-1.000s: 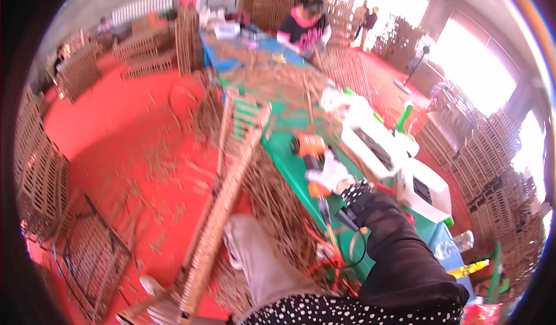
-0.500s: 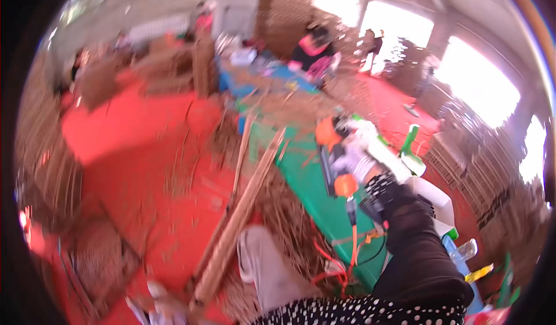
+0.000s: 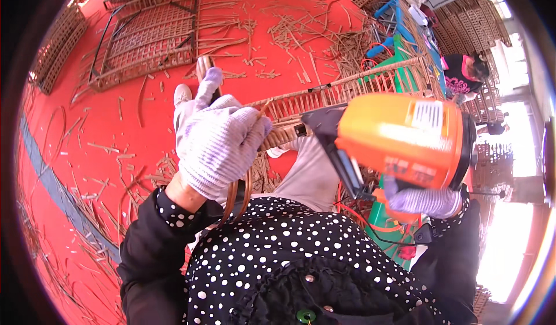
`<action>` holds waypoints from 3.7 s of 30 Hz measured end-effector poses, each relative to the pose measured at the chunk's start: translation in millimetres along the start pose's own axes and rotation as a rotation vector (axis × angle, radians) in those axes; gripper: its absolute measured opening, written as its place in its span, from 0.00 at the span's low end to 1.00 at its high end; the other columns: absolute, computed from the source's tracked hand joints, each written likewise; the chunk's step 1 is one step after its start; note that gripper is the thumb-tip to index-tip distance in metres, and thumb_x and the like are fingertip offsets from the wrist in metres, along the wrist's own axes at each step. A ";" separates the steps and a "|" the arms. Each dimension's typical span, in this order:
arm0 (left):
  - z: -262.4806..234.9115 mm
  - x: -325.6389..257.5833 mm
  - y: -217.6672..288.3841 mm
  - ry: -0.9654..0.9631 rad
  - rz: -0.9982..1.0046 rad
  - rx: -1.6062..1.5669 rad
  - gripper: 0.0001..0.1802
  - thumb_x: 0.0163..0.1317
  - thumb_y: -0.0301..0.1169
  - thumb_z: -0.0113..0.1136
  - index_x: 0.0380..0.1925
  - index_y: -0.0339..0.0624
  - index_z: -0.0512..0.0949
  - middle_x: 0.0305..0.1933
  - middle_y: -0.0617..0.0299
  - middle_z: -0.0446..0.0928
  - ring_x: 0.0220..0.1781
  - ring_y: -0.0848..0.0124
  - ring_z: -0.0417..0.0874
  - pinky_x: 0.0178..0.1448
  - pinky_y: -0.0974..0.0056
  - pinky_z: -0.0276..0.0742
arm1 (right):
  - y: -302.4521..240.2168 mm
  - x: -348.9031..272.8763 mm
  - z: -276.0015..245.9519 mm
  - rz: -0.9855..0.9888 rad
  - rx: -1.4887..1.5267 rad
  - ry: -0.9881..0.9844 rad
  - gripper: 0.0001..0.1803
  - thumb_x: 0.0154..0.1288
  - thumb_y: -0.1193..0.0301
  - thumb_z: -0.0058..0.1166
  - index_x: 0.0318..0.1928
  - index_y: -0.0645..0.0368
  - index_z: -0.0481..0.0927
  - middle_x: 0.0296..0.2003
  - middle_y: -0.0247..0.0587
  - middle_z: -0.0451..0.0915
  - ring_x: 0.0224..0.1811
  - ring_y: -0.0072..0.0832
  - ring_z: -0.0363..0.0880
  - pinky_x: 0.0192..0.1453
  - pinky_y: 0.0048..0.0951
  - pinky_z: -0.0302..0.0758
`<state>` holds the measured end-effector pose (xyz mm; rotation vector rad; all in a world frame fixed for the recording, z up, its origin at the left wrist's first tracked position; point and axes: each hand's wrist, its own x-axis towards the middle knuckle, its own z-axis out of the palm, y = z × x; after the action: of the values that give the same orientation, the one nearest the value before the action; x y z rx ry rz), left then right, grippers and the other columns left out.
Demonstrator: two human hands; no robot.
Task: Weaving rattan material around a furniture frame and securing it with a pneumatic nailer.
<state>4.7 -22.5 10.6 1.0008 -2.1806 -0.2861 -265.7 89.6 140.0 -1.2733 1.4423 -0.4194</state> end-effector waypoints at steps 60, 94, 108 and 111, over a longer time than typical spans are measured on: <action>-19.3 11.3 22.6 -0.305 0.088 -0.024 0.15 0.40 0.31 0.62 0.31 0.39 0.76 0.33 0.58 0.76 0.42 0.61 0.76 0.71 0.50 0.40 | 257.1 -31.3 -157.0 0.431 -0.074 1.053 0.13 0.43 0.72 0.58 0.31 0.62 0.72 0.17 0.36 0.74 0.17 0.25 0.73 0.22 0.28 0.71; -11.8 -14.4 11.4 -0.188 0.154 0.065 0.12 0.57 0.24 0.50 0.42 0.37 0.73 0.44 0.54 0.76 0.49 0.57 0.74 0.66 0.44 0.52 | 350.9 -170.8 -112.2 1.273 -0.487 0.638 0.29 0.39 0.57 0.60 0.40 0.67 0.76 0.34 0.54 0.79 0.38 0.43 0.80 0.42 0.37 0.75; -39.4 8.4 2.4 -0.202 -0.446 -0.638 0.07 0.56 0.23 0.56 0.34 0.32 0.77 0.32 0.62 0.79 0.36 0.77 0.78 0.43 0.72 0.73 | 71.0 48.3 -57.3 -0.549 -1.205 0.572 0.31 0.39 0.66 0.60 0.48 0.58 0.69 0.43 0.46 0.72 0.46 0.43 0.71 0.52 0.38 0.68; -36.7 11.1 -0.1 -0.176 -0.393 -0.761 0.07 0.58 0.24 0.55 0.35 0.31 0.76 0.29 0.63 0.76 0.31 0.78 0.76 0.38 0.72 0.73 | 25.4 88.3 -26.4 -0.727 -1.334 0.402 0.33 0.46 0.50 0.58 0.49 0.56 0.69 0.41 0.44 0.71 0.45 0.41 0.71 0.48 0.39 0.66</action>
<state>24.9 -27.5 42.8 0.9528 -1.7444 -1.3122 -283.3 13.2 85.3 -2.9595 1.5519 -0.1264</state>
